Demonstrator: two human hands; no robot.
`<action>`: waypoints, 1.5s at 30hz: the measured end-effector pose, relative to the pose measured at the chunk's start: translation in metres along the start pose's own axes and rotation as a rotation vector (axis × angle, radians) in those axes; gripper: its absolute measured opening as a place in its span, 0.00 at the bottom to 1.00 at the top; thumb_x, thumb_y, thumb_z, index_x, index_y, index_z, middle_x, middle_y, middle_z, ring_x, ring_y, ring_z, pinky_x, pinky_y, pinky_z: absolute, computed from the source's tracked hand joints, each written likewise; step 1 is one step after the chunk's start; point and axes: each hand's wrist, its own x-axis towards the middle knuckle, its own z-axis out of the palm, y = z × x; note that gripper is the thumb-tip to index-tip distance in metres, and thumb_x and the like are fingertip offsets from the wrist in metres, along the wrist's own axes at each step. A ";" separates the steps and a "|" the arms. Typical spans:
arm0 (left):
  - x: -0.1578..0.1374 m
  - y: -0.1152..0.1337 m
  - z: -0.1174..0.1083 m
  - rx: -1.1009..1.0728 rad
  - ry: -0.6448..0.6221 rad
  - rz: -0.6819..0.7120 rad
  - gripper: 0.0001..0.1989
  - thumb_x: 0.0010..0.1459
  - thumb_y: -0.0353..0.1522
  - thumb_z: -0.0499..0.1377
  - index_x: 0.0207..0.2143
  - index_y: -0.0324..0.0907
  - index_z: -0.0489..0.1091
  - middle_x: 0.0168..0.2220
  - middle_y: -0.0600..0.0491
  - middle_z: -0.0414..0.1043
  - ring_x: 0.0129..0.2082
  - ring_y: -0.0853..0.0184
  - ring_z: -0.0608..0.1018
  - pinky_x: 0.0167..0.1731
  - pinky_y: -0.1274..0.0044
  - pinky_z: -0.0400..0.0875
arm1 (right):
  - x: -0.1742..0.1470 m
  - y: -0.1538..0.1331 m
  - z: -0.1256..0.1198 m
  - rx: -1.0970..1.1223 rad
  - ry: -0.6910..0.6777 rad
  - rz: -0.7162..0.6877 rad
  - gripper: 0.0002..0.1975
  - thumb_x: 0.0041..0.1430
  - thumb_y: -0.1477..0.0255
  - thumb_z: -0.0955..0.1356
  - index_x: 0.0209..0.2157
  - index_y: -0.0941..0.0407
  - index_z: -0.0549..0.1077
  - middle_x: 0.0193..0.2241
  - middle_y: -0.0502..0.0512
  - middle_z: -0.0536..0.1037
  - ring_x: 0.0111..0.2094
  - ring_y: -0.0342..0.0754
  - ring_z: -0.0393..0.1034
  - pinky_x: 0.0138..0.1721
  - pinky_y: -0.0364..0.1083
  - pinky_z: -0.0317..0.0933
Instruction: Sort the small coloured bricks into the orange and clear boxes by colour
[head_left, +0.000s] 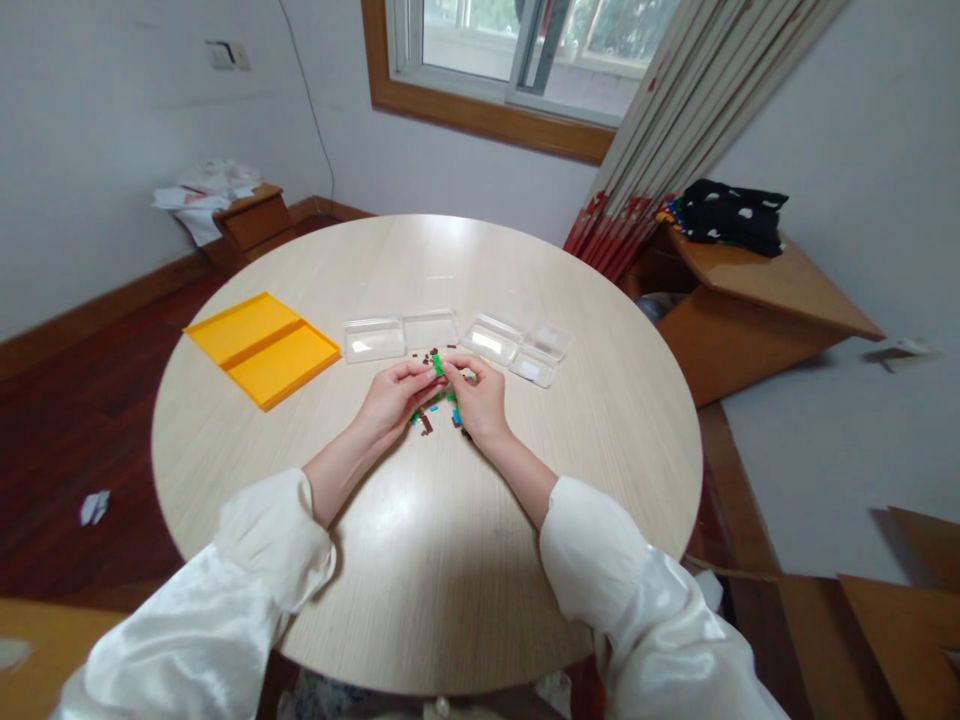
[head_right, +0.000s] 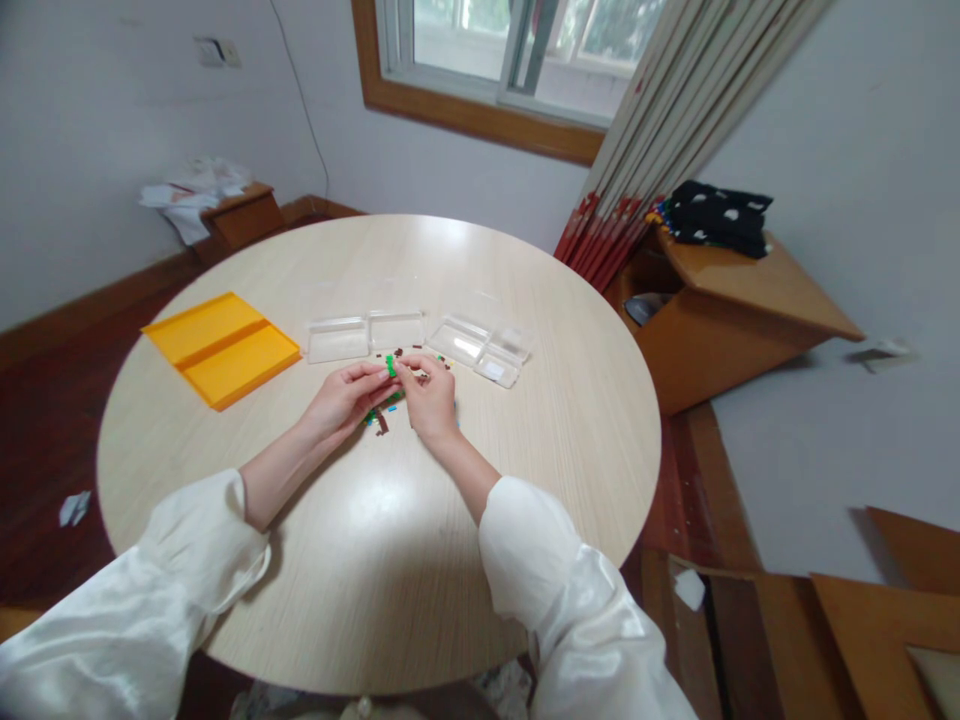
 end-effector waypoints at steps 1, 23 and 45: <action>0.000 0.000 0.000 0.003 0.000 0.005 0.09 0.37 0.26 0.69 0.23 0.35 0.72 0.25 0.52 0.76 0.28 0.71 0.78 0.43 0.74 0.72 | 0.000 0.001 0.000 -0.008 -0.004 -0.005 0.08 0.51 0.67 0.68 0.27 0.56 0.75 0.31 0.54 0.78 0.37 0.47 0.71 0.36 0.44 0.66; -0.002 0.000 0.001 0.320 0.086 0.271 0.16 0.31 0.36 0.71 0.22 0.37 0.72 0.21 0.53 0.73 0.22 0.70 0.73 0.25 0.78 0.67 | 0.002 0.006 0.001 0.181 -0.045 0.078 0.12 0.45 0.65 0.71 0.31 0.57 0.72 0.33 0.54 0.77 0.37 0.47 0.73 0.40 0.46 0.67; 0.004 0.004 -0.006 0.237 0.002 0.213 0.19 0.33 0.37 0.70 0.27 0.37 0.71 0.22 0.55 0.74 0.23 0.71 0.75 0.33 0.74 0.73 | 0.004 0.010 -0.008 0.074 -0.151 -0.031 0.08 0.50 0.68 0.69 0.32 0.55 0.77 0.34 0.54 0.79 0.36 0.46 0.73 0.38 0.46 0.68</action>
